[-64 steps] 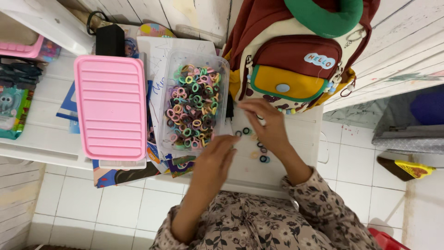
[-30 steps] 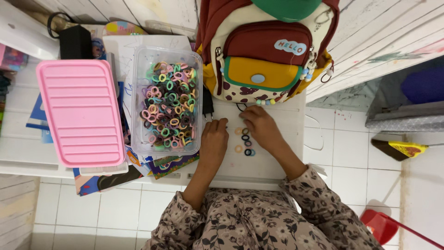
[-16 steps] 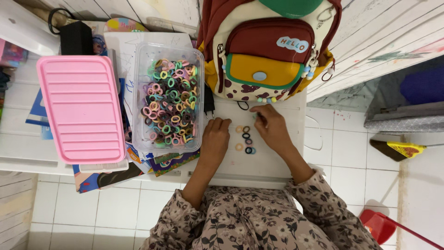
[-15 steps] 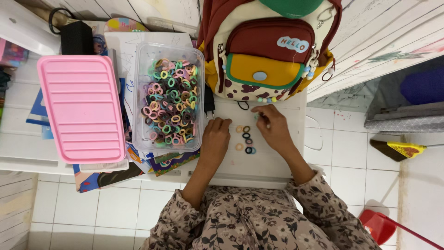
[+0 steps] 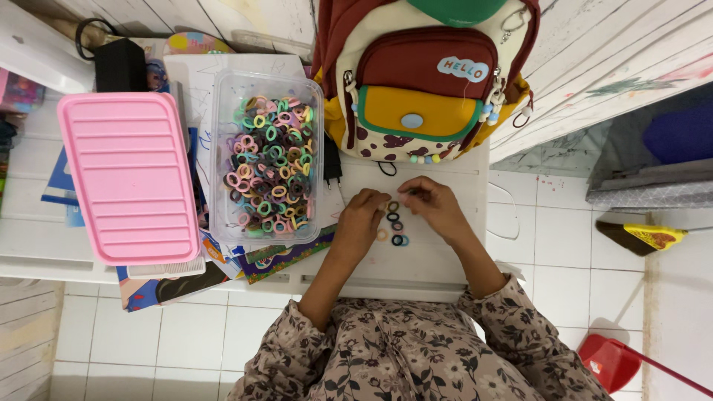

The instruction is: The person organizes various stationary items, books, and drawings on a white surface, placing items into a pink container and moving others aside.

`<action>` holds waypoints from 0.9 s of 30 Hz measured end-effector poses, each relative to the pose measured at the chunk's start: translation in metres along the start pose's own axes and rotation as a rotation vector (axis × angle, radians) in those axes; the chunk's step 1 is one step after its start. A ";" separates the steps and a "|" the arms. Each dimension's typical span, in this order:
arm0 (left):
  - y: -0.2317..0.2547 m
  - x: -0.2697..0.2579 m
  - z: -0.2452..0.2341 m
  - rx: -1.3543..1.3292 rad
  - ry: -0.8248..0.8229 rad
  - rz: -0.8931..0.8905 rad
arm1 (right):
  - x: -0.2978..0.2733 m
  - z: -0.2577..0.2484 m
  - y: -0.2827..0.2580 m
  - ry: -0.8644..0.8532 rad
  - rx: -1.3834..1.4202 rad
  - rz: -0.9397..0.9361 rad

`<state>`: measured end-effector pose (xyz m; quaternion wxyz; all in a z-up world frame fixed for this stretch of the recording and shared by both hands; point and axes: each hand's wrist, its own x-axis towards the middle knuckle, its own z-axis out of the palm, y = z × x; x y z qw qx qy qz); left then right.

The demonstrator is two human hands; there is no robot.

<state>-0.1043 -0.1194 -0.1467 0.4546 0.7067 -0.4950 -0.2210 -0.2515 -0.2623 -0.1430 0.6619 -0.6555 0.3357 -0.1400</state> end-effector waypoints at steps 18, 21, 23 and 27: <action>-0.006 -0.008 -0.012 -0.261 0.000 -0.243 | 0.005 0.039 -0.048 -0.087 -0.525 0.052; -0.014 -0.009 -0.009 -0.197 0.037 -0.144 | 0.003 0.048 -0.084 -0.018 -0.136 -0.172; -0.022 -0.018 0.000 -0.136 0.019 -0.105 | 0.000 0.056 -0.111 -0.022 -0.151 -0.375; -0.042 -0.011 0.022 0.042 -0.024 0.037 | 0.020 0.103 -0.145 -0.125 -0.413 -0.753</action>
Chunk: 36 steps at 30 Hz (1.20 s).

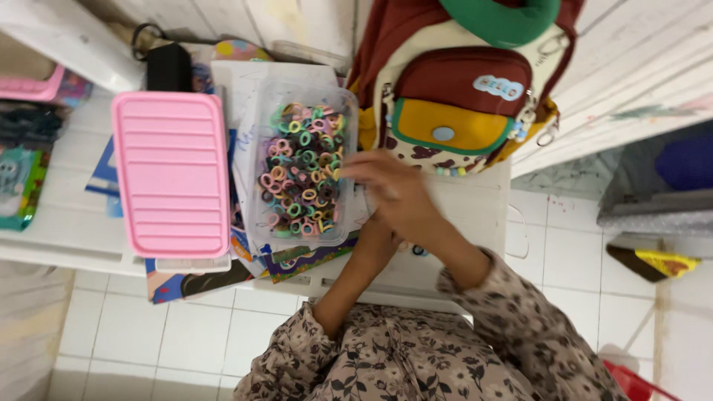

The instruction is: The person organizes various stationary items, books, and drawings on a white surface, placing items into a pink container and moving others aside.

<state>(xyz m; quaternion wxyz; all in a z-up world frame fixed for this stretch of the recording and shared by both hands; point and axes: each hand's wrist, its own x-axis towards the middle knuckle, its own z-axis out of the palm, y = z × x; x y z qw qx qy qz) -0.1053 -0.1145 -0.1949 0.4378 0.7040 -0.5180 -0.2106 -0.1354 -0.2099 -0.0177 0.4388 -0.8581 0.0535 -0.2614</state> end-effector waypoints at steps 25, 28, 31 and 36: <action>0.046 -0.023 -0.017 -0.031 -0.068 -0.141 | -0.160 -0.025 0.042 -0.065 -0.066 0.591; 0.041 -0.027 -0.011 -0.030 0.007 -0.114 | -0.159 -0.011 0.039 -0.070 -0.192 0.483; 0.041 -0.029 -0.008 0.014 0.077 -0.055 | -0.158 -0.006 0.050 -0.046 -0.227 0.482; 0.050 -0.030 -0.016 -0.116 0.135 -0.172 | -0.149 -0.015 0.069 -0.066 -0.165 0.503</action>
